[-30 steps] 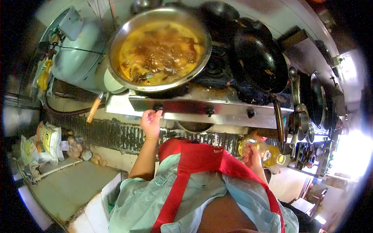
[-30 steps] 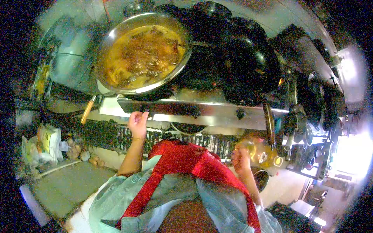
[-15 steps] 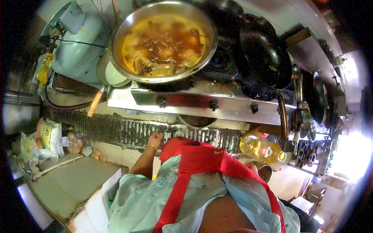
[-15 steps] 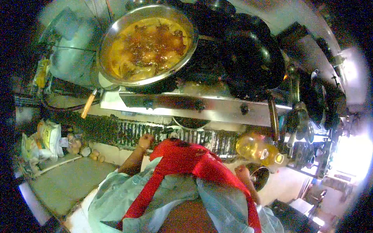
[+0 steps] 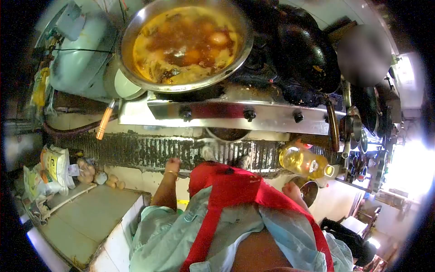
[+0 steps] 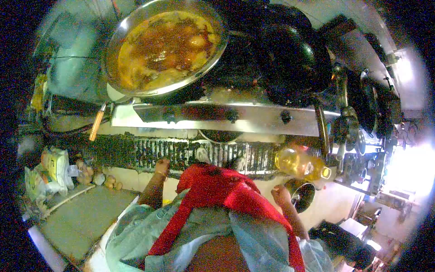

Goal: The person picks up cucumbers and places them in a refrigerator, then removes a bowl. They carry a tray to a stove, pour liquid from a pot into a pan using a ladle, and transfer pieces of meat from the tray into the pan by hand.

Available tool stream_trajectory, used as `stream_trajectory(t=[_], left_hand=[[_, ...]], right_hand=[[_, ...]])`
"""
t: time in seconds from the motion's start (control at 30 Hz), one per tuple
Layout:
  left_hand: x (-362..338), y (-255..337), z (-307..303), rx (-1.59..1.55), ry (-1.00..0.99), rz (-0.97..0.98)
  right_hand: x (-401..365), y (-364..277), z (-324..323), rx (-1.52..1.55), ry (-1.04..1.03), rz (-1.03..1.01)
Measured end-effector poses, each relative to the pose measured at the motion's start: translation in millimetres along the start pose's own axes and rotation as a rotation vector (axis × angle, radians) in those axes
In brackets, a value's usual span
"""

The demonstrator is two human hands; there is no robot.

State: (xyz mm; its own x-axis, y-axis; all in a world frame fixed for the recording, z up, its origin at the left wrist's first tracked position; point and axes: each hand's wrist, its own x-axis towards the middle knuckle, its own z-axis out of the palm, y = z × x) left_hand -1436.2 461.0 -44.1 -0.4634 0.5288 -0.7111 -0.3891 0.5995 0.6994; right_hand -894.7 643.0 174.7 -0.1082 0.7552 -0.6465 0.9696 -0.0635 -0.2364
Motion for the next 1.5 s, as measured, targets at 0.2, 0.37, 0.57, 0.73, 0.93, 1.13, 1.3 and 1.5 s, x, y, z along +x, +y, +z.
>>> stream_trajectory(t=[0.2,0.37,0.57,0.73,0.93,1.13,1.3,1.5], left_hand=[[2.3,23.8,29.6,-0.19,0.09,0.098],[-68.7,-10.5,36.4,-0.213,0.286,0.152],[-189.1,-165.6,35.7,-0.668,0.235,-0.237],[-279.1,-275.5,87.9,-0.266,0.334,-0.273],[-368.2,-318.2,146.3,-0.359,0.367,-0.172],[-440.6,-339.2,189.1,0.145,0.77,-0.143],[-496.3,-332.8,210.0,-0.048,0.884,-0.271],[-546.3,-391.3,231.1,-0.299,0.946,-0.382]], right_hand=[[30.8,-13.1,-21.7,0.095,0.044,-0.177],[46.7,17.8,-31.3,-0.078,0.02,-0.204],[70.0,93.1,-48.6,-0.174,-0.006,-0.156],[94.0,156.3,-25.8,-0.093,-0.028,-0.335],[98.5,182.7,18.7,-0.473,-0.225,-0.312],[133.7,174.7,17.7,-0.552,-0.279,-0.636],[163.5,120.0,7.1,-0.676,-0.346,-0.81],[140.6,44.1,30.2,-0.814,-0.338,-0.921]])
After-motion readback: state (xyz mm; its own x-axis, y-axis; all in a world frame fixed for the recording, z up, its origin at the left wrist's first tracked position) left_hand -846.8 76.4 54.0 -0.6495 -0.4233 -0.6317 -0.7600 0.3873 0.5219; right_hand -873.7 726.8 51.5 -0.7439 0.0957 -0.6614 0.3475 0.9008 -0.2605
